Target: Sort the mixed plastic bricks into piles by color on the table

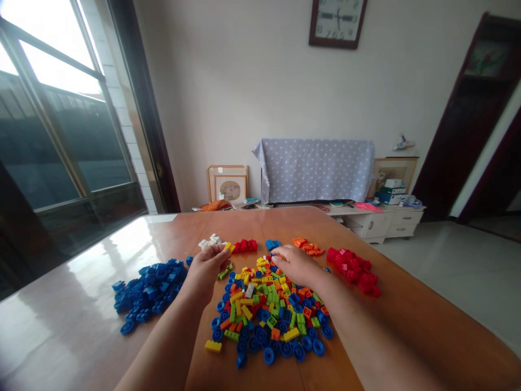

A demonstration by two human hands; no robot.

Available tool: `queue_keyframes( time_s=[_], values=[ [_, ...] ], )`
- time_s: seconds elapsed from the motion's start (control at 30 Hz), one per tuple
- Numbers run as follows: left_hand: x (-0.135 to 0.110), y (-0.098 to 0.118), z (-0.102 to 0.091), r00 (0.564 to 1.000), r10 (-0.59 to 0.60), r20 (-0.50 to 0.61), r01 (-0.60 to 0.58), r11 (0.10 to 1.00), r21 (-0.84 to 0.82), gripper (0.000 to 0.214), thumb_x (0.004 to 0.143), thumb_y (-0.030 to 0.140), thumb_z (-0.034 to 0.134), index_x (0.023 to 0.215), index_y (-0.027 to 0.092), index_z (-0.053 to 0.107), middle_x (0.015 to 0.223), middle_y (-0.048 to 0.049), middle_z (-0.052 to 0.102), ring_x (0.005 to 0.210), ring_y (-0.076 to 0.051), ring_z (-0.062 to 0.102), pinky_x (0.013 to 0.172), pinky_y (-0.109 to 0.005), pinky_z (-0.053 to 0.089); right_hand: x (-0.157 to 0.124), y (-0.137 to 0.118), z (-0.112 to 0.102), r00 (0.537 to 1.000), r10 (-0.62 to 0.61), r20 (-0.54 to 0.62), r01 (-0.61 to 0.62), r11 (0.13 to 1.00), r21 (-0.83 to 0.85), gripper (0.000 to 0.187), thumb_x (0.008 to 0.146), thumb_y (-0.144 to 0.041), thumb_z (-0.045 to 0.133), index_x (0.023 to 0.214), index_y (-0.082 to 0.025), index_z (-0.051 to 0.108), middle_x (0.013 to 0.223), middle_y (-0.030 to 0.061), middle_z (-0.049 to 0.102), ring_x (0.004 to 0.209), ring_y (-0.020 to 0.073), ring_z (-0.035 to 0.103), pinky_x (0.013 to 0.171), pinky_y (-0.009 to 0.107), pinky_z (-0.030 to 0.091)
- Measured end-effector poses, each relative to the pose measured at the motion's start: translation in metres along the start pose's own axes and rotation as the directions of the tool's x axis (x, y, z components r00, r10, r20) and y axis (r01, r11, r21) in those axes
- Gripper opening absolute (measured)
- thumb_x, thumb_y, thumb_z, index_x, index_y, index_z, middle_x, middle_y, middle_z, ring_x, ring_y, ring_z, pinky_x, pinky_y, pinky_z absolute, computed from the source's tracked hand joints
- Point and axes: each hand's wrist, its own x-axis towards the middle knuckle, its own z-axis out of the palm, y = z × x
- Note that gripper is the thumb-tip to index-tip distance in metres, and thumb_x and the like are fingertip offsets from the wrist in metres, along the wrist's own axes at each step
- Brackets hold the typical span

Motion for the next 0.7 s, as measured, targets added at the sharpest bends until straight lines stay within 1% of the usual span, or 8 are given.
queue_keyframes(
  time_s=[0.1, 0.2, 0.3, 0.37, 0.47, 0.53, 0.7],
  values=[
    [0.001, 0.000, 0.000, 1.000, -0.009, -0.012, 0.009, 1.000, -0.019, 0.042, 0.062, 0.047, 0.083, 0.084, 0.016, 0.064, 0.071, 0.0015, 0.059, 0.061, -0.009, 0.055, 0.059, -0.021, 0.043, 0.016, -0.005, 0.006, 0.993, -0.049, 0.109, 0.056, 0.996, -0.066, 0.038, 0.097, -0.042, 0.048, 0.120, -0.025, 0.072, 0.123, 0.0091, 0.069, 0.114, 0.0248, 0.062, 0.102, 0.037, 0.045],
    [0.002, -0.002, 0.000, 1.000, -0.015, -0.012, 0.014, 0.999, -0.031, 0.041, 0.063, 0.046, 0.083, 0.083, 0.016, 0.063, 0.069, 0.0019, 0.059, 0.060, -0.009, 0.054, 0.059, -0.021, 0.042, 0.038, -0.008, 0.021, 0.979, -0.080, 0.188, 0.104, 0.987, -0.122, 0.037, 0.096, -0.040, 0.048, 0.118, -0.025, 0.074, 0.121, 0.0080, 0.071, 0.113, 0.0242, 0.063, 0.101, 0.035, 0.045],
    [0.003, -0.007, 0.000, 1.000, -0.031, 0.002, 0.031, 0.999, -0.032, 0.040, 0.064, 0.045, 0.082, 0.083, 0.016, 0.062, 0.067, 0.0020, 0.059, 0.059, -0.010, 0.054, 0.058, -0.021, 0.042, 0.055, -0.012, 0.039, 0.972, -0.060, 0.227, 0.100, 0.980, -0.171, 0.039, 0.094, -0.040, 0.049, 0.122, -0.027, 0.072, 0.128, 0.0072, 0.068, 0.117, 0.0245, 0.061, 0.102, 0.035, 0.044],
    [0.004, -0.011, 0.000, 0.999, -0.041, 0.009, 0.041, 0.999, -0.022, 0.039, 0.064, 0.044, 0.082, 0.084, 0.017, 0.063, 0.071, 0.0008, 0.061, 0.062, -0.011, 0.057, 0.060, -0.022, 0.045, 0.061, -0.014, 0.047, 0.970, -0.051, 0.238, 0.097, 0.978, -0.184, 0.038, 0.092, -0.041, 0.051, 0.121, -0.029, 0.073, 0.128, 0.0058, 0.068, 0.117, 0.0248, 0.061, 0.102, 0.036, 0.044],
    [0.006, -0.015, -0.001, 0.999, -0.041, -0.002, 0.041, 0.999, -0.001, 0.038, 0.065, 0.044, 0.082, 0.086, 0.017, 0.065, 0.077, -0.0010, 0.064, 0.067, -0.013, 0.060, 0.065, -0.025, 0.049, 0.062, -0.014, 0.052, 0.967, -0.056, 0.247, 0.102, 0.979, -0.177, 0.033, 0.090, -0.040, 0.054, 0.113, -0.031, 0.076, 0.122, 0.0038, 0.071, 0.114, 0.0246, 0.062, 0.101, 0.035, 0.044],
    [0.006, -0.014, -0.001, 0.999, -0.046, -0.009, 0.046, 0.999, 0.002, 0.037, 0.066, 0.044, 0.081, 0.085, 0.017, 0.064, 0.074, -0.0006, 0.063, 0.065, -0.012, 0.059, 0.064, -0.024, 0.048, 0.057, -0.012, 0.052, 0.966, -0.057, 0.251, 0.103, 0.980, -0.172, 0.031, 0.090, -0.038, 0.054, 0.111, -0.030, 0.076, 0.121, 0.0040, 0.072, 0.114, 0.0246, 0.062, 0.100, 0.035, 0.044],
    [0.004, -0.010, -0.001, 0.998, -0.059, -0.021, 0.059, 0.998, -0.002, 0.036, 0.065, 0.045, 0.080, 0.079, 0.017, 0.062, 0.066, 0.0012, 0.059, 0.059, -0.011, 0.055, 0.059, -0.023, 0.044, 0.038, -0.005, 0.048, 0.965, -0.072, 0.253, 0.116, 0.979, -0.165, 0.035, 0.093, -0.038, 0.051, 0.115, -0.023, 0.073, 0.123, 0.0077, 0.070, 0.118, 0.0238, 0.060, 0.102, 0.034, 0.043]
  ],
)
